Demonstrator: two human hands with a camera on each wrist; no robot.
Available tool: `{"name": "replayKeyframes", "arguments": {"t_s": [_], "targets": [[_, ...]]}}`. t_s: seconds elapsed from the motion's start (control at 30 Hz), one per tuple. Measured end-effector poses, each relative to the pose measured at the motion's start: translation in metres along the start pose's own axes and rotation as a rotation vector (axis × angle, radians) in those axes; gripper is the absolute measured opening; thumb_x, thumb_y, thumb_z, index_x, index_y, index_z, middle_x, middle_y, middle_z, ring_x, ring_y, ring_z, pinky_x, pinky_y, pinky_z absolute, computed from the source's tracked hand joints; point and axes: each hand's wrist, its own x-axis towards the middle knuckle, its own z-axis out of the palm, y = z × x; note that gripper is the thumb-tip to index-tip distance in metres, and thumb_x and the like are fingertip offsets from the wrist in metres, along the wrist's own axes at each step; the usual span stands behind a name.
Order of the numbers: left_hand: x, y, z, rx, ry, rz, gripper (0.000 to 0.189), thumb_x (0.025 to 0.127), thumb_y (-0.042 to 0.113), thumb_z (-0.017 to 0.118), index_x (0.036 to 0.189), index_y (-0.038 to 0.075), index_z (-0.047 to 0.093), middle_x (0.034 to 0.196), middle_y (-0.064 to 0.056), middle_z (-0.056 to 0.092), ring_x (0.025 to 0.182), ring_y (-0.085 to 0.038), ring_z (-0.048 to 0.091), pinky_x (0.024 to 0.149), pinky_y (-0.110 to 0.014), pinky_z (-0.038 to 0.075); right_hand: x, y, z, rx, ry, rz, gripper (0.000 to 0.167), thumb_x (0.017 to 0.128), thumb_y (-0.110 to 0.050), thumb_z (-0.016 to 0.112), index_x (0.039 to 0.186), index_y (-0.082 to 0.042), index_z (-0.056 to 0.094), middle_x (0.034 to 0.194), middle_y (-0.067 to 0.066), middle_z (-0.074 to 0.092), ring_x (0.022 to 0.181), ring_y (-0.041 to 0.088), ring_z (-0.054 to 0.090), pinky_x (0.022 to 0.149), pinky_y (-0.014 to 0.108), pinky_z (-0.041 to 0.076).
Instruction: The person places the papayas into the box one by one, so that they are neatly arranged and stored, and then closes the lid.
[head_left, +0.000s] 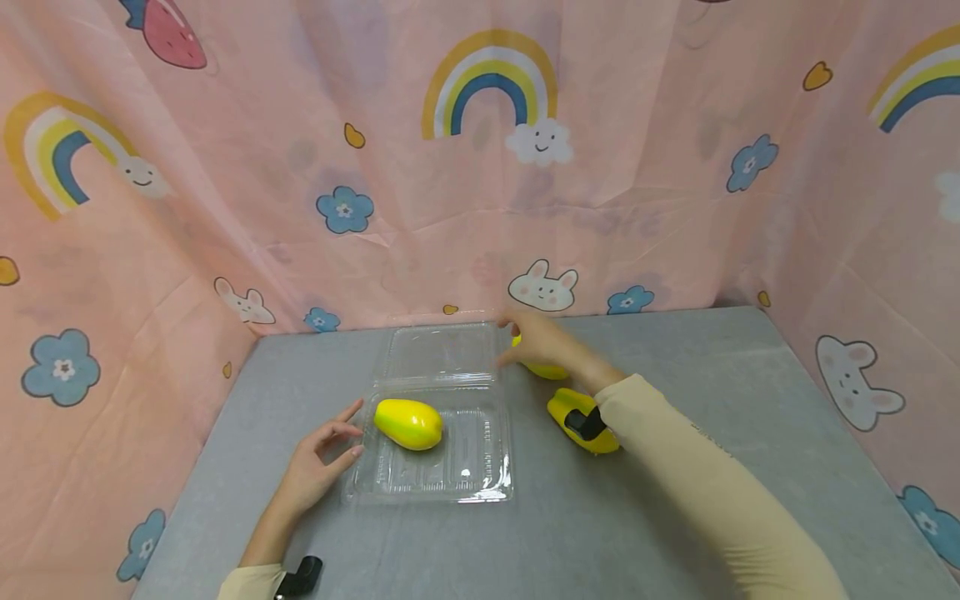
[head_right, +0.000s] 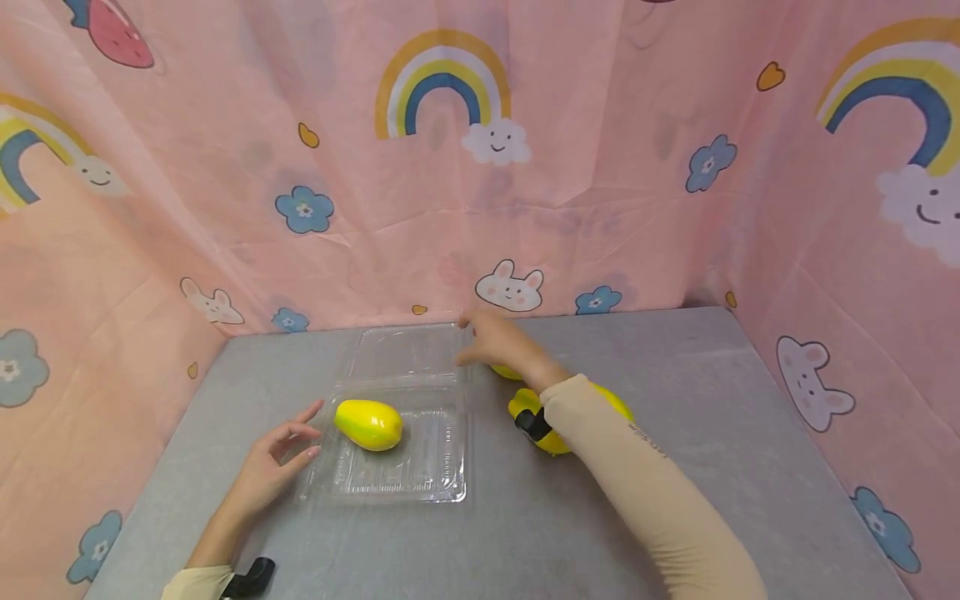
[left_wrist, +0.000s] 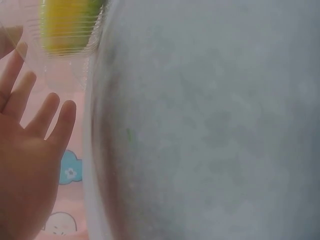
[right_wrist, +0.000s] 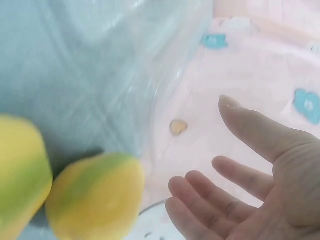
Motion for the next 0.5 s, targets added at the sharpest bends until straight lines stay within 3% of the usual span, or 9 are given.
{"name": "replayKeyframes", "arguments": {"t_s": [0.23, 0.5], "targets": [[0.001, -0.003, 0.001, -0.024, -0.006, 0.008, 0.018, 0.091, 0.009, 0.070, 0.108, 0.006, 0.066, 0.153, -0.012, 0.047, 0.136, 0.010, 0.042, 0.101, -0.007, 0.039, 0.004, 0.019, -0.013, -0.040, 0.007, 0.042, 0.067, 0.085, -0.028, 0.078, 0.143, -0.009, 0.050, 0.134, 0.022, 0.059, 0.121, 0.037, 0.056, 0.102, 0.051, 0.049], [0.000, -0.006, -0.001, -0.040, -0.025, 0.000, 0.019, 0.092, 0.009, 0.069, 0.109, 0.004, 0.065, 0.155, -0.012, 0.045, 0.137, 0.008, 0.042, 0.102, -0.006, 0.038, 0.006, 0.038, -0.017, -0.051, 0.009, 0.103, 0.056, 0.086, -0.022, 0.076, 0.136, -0.006, 0.056, 0.134, 0.023, 0.058, 0.121, 0.038, 0.055, 0.100, 0.050, 0.051]]}}
